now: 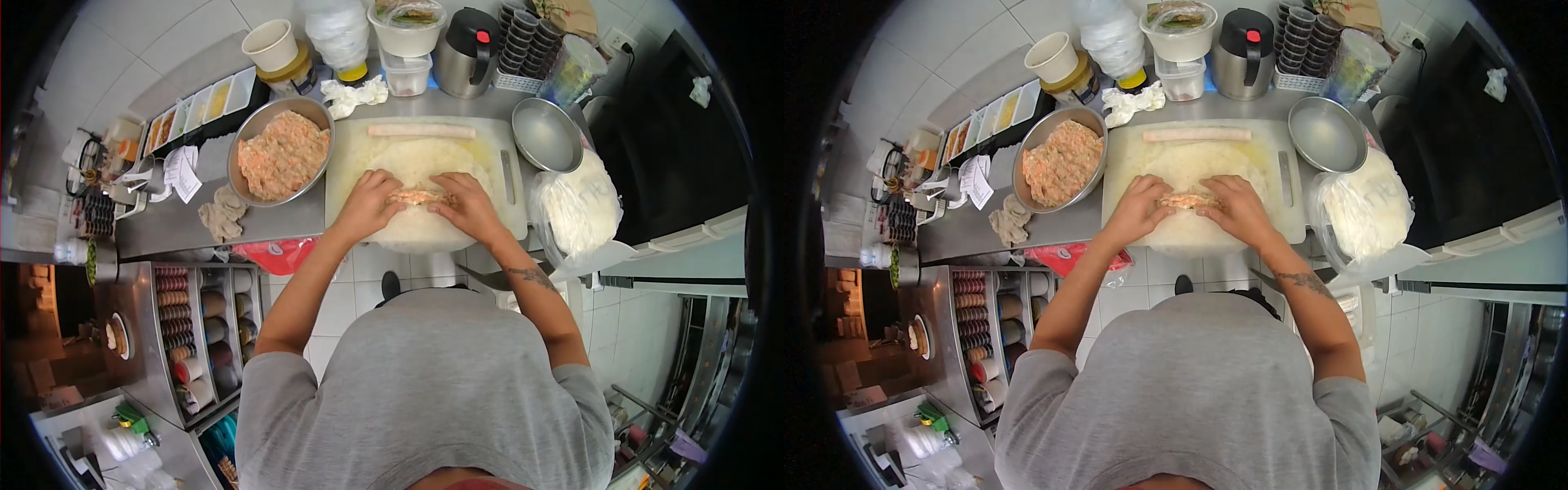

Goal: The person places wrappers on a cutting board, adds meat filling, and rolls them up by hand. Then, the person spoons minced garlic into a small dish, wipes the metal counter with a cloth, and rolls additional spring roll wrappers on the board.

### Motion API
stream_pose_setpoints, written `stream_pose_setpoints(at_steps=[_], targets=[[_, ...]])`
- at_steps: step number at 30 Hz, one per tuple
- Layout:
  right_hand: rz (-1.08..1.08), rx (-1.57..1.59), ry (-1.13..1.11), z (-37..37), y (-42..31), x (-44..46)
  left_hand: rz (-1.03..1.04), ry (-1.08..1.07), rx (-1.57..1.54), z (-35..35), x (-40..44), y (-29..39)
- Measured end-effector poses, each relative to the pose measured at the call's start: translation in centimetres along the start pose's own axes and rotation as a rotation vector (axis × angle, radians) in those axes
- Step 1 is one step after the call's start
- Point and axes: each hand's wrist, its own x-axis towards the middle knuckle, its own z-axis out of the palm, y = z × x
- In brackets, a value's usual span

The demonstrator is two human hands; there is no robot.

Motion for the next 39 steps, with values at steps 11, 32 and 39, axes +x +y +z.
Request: stream_pose_setpoints(at_steps=[11, 32, 39], targets=[[0.013, -0.026, 0.036, 2.6, 1.3, 0.1, 0.087, 0.084, 0.095, 2.5, 1.2, 0.2], [0.169, 0.025, -0.138, -1.6, 2.8, -2.0, 0.058, 0.049, 0.130, 1.4, 0.5, -0.4], [0.145, 0.011, -0.198, -2.8, 3.9, -2.5, 0.142, -0.030, 0.156, 4.6, 2.5, 1.5]])
